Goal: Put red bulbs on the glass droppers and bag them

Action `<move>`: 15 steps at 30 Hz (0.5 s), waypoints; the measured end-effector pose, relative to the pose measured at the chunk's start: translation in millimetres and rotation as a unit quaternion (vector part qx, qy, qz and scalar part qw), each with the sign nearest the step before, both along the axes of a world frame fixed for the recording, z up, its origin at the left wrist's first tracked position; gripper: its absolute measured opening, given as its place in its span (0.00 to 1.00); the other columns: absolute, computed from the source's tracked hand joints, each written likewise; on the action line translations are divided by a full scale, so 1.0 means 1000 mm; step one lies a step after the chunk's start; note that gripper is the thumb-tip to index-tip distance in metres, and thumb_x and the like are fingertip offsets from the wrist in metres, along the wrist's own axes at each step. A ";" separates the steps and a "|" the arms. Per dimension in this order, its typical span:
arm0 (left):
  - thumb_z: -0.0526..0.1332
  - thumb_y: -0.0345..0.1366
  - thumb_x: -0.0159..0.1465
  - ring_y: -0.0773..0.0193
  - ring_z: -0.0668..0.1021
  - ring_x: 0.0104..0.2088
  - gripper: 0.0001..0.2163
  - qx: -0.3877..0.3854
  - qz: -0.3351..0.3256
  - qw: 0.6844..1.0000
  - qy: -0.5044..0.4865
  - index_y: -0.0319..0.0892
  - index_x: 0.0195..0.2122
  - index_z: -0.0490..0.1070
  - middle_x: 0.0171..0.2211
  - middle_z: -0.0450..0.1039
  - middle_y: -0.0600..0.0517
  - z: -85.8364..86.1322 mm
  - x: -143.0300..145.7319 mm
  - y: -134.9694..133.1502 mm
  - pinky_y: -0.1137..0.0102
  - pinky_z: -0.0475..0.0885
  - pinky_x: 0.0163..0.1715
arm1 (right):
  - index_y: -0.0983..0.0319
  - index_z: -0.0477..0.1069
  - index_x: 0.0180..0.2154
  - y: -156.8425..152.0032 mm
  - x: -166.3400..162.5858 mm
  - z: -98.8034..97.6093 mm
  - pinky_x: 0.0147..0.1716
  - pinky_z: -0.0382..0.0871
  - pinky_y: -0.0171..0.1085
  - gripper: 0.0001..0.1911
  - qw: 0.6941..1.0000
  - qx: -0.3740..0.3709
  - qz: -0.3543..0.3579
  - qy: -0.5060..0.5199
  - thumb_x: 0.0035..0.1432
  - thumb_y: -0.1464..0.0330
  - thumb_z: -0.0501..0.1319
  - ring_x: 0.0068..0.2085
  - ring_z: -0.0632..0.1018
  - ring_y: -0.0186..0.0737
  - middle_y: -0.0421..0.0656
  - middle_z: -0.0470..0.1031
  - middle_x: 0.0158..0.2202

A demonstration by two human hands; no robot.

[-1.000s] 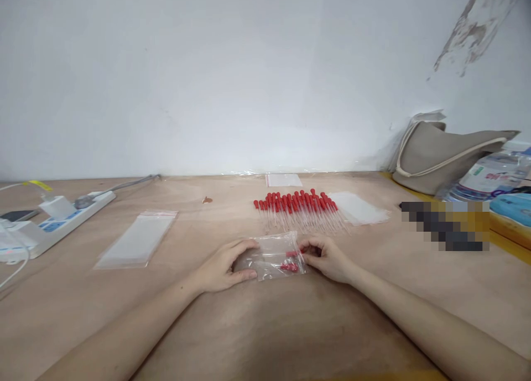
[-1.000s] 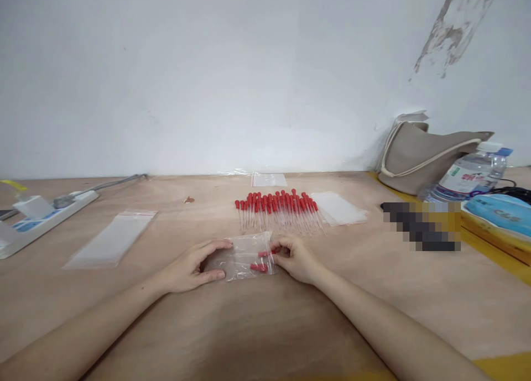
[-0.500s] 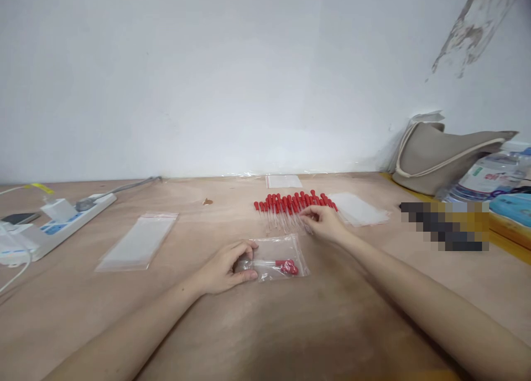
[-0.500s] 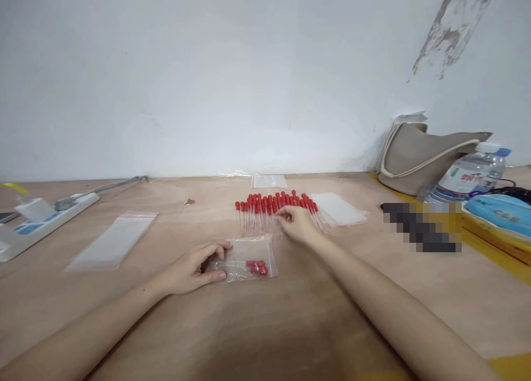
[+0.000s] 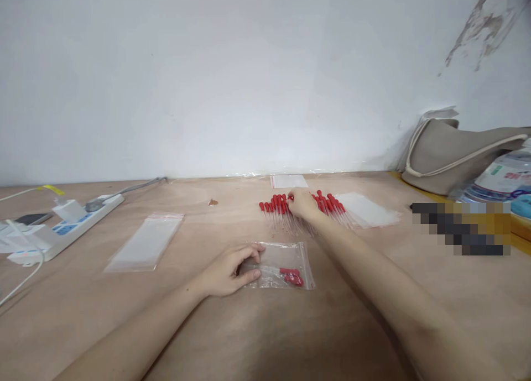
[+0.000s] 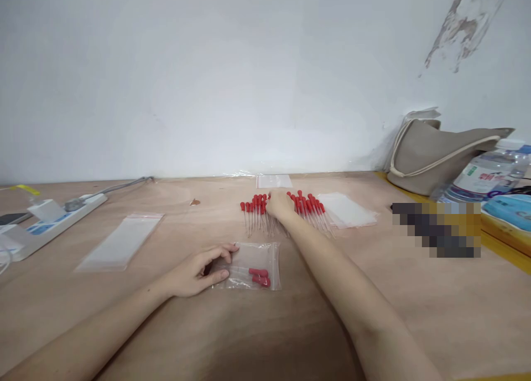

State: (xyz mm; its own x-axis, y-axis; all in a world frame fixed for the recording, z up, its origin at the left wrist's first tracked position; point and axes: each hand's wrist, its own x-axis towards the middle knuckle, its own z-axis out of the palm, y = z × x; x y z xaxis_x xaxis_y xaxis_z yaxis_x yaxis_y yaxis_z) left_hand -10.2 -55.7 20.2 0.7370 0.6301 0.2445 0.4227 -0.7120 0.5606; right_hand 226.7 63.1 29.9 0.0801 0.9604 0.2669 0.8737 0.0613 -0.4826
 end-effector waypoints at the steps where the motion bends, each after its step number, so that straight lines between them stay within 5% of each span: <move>1: 0.56 0.37 0.59 0.58 0.66 0.51 0.08 -0.002 -0.006 1.000 0.007 0.42 0.39 0.64 0.51 0.63 0.44 0.001 -0.001 0.001 0.62 0.62 0.49 | 0.62 0.69 0.34 0.000 0.000 0.002 0.36 0.63 0.40 0.08 1.000 0.005 -0.001 0.003 0.49 0.69 0.57 0.40 0.72 0.46 0.51 0.70 0.40; 7: 0.57 0.38 0.58 0.57 0.62 0.55 0.15 -0.005 -0.037 0.999 0.037 0.43 0.46 0.63 0.54 0.60 0.45 0.002 -0.005 0.003 0.59 0.59 0.52 | 0.63 0.62 0.38 -0.021 0.030 0.016 0.29 0.64 0.35 0.11 0.992 0.047 0.017 0.119 0.51 0.67 0.55 0.31 0.73 0.37 0.46 0.72 0.31; 11: 0.58 0.40 0.58 0.57 0.63 0.54 0.19 0.036 -0.005 0.999 0.029 0.44 0.51 0.61 0.53 0.61 0.46 -0.002 -0.001 0.001 0.58 0.60 0.52 | 0.60 0.57 0.38 -0.060 0.073 0.014 0.18 0.61 0.31 0.14 0.909 0.115 0.024 0.400 0.50 0.62 0.56 0.19 0.69 0.31 0.36 0.69 0.22; 15: 0.55 0.40 0.60 0.57 0.62 0.55 0.20 0.046 -0.001 0.998 0.048 0.46 0.53 0.59 0.55 0.59 0.47 -0.002 0.001 0.001 0.56 0.57 0.53 | 0.59 0.58 0.32 -0.095 0.094 -0.005 0.17 0.62 0.29 0.16 0.844 0.085 -0.027 0.528 0.44 0.61 0.61 0.18 0.68 0.29 0.35 0.68 0.20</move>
State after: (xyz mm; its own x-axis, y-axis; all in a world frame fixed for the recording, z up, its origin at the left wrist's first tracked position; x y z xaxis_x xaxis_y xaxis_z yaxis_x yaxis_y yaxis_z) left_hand -9.6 -55.0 18.3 0.7610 0.6069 0.2293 0.4700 -0.7594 0.4499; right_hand 320.7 -31.4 25.1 0.4032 0.9022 0.1533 -0.0345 0.1823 -0.9826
